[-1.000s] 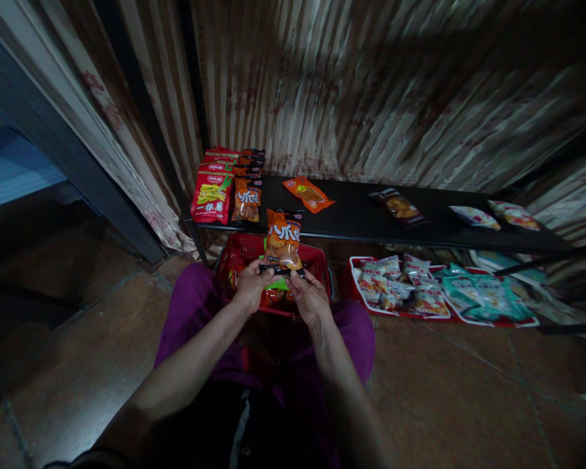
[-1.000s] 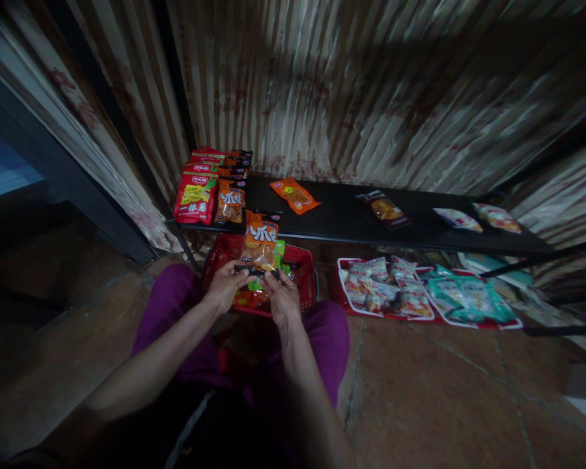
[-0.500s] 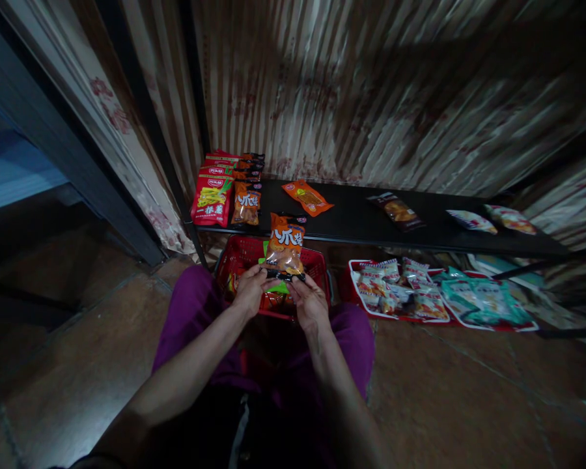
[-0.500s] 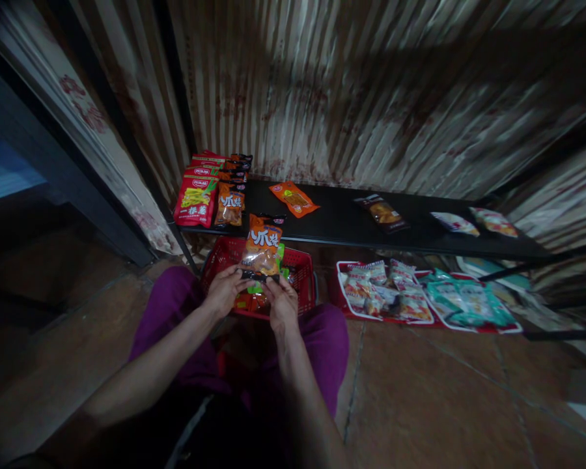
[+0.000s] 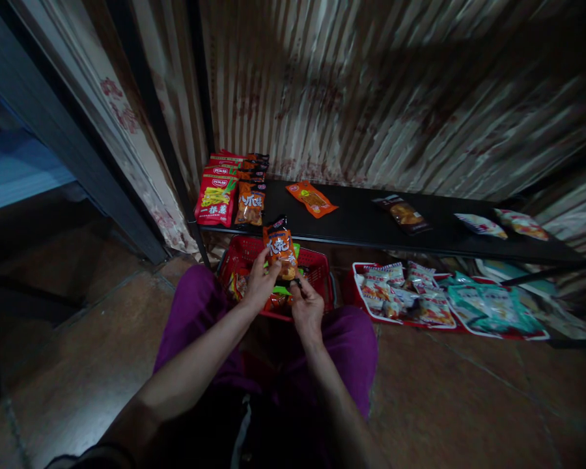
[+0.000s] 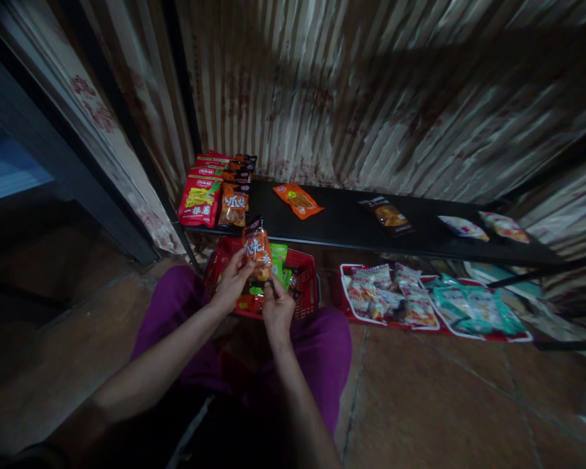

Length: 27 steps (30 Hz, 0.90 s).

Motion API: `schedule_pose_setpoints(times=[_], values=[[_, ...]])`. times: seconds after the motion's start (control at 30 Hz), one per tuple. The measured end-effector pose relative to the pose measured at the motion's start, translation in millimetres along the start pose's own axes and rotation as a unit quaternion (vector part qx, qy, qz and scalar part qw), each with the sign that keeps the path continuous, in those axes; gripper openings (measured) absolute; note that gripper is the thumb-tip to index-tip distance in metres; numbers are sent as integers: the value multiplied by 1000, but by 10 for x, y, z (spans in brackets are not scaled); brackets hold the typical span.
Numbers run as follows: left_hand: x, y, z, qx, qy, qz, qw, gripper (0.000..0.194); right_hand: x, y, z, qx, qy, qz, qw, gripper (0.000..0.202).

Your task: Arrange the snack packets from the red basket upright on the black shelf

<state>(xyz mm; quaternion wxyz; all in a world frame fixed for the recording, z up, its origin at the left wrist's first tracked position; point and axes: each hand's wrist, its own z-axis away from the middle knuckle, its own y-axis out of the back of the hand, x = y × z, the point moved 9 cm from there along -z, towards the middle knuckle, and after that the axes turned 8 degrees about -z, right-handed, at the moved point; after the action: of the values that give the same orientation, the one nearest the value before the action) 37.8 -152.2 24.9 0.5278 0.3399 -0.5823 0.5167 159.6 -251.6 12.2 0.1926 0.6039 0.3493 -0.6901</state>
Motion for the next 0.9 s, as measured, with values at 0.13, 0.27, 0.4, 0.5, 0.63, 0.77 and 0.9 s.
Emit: schedule_pose_setpoints(times=[0.13, 0.27, 0.4, 0.5, 0.63, 0.77, 0.9], values=[[-75, -72, 6, -12, 47, 69, 996, 50, -261, -107, 130, -41, 183, 208, 960, 34], [-92, -108, 31, -30, 67, 117, 990, 54, -331, -283, 331, -65, 308, 354, 881, 40], [-105, -91, 45, -42, 88, 140, 985, 60, -294, -455, 507, -99, 344, 426, 831, 46], [-123, -24, 45, -50, 111, 147, 982, 58, -276, -521, 589, -145, 342, 413, 831, 47], [-161, 55, 75, -91, 147, 140, 975, 53, -402, -436, 513, -149, 319, 329, 876, 40], [-212, 96, 161, -128, 180, 132, 966, 59, -529, -138, 122, -21, 208, 192, 959, 30], [-240, 70, 255, -182, 195, 119, 956, 66, -315, -127, -232, -1, -2, 27, 1000, 41]])
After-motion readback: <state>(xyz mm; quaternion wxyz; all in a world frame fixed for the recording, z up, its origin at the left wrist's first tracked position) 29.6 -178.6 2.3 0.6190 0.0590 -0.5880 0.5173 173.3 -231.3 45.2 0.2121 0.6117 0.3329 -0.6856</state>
